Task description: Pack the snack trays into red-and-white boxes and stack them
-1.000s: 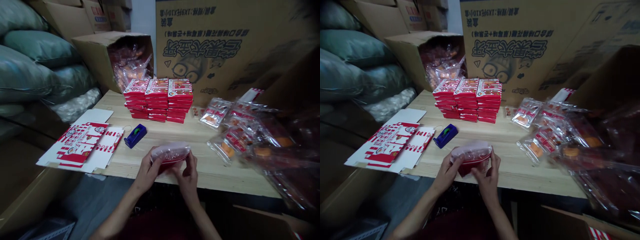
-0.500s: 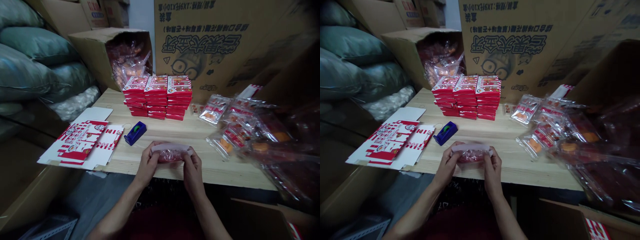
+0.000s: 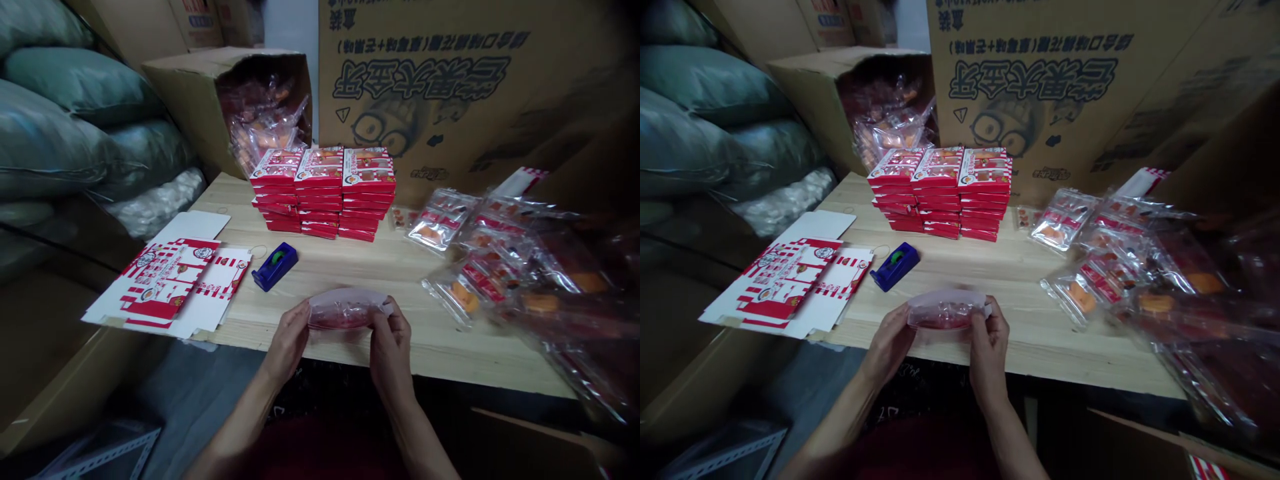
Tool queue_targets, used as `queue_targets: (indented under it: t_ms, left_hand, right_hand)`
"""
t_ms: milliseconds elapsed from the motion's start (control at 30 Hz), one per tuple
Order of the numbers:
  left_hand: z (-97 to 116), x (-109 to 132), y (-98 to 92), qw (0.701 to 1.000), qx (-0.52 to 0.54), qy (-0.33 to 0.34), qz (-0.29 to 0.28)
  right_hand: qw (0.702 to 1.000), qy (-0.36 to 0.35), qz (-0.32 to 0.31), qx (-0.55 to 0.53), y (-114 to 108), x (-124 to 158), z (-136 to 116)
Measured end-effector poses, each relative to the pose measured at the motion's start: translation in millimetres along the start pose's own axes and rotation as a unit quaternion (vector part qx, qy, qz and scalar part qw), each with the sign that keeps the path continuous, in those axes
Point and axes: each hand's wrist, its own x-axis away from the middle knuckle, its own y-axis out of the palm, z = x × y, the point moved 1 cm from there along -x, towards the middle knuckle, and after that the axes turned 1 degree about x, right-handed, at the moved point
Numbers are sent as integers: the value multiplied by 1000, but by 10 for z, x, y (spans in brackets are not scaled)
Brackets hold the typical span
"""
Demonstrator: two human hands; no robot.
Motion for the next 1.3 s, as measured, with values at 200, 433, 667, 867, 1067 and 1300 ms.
queue_targets:
  t_ms: [200, 433, 667, 867, 1067, 1300]
  left_hand:
    - [-49, -47, -73, 994, -108, 15, 9]
    - [-157, -280, -44, 993, -79, 33, 81]
    - [-99, -264, -76, 995, -100, 19, 18]
    - [3, -365, -46, 997, -79, 16, 18]
    - [-78, -170, 91, 992, 17, -96, 79]
    - [-443, 133, -262, 966, 77, -212, 128]
  right_hand:
    - [1000, 21, -11, -3, 4, -37, 27]
    - [984, 82, -86, -134, -49, -95, -73]
    - [986, 93, -113, -77, -203, 17, -116]
    - [991, 66, -109, -33, -174, -161, -110]
    - [972, 193, -85, -102, -191, 43, -151]
    - [944, 307, -71, -98, -398, 301, 304]
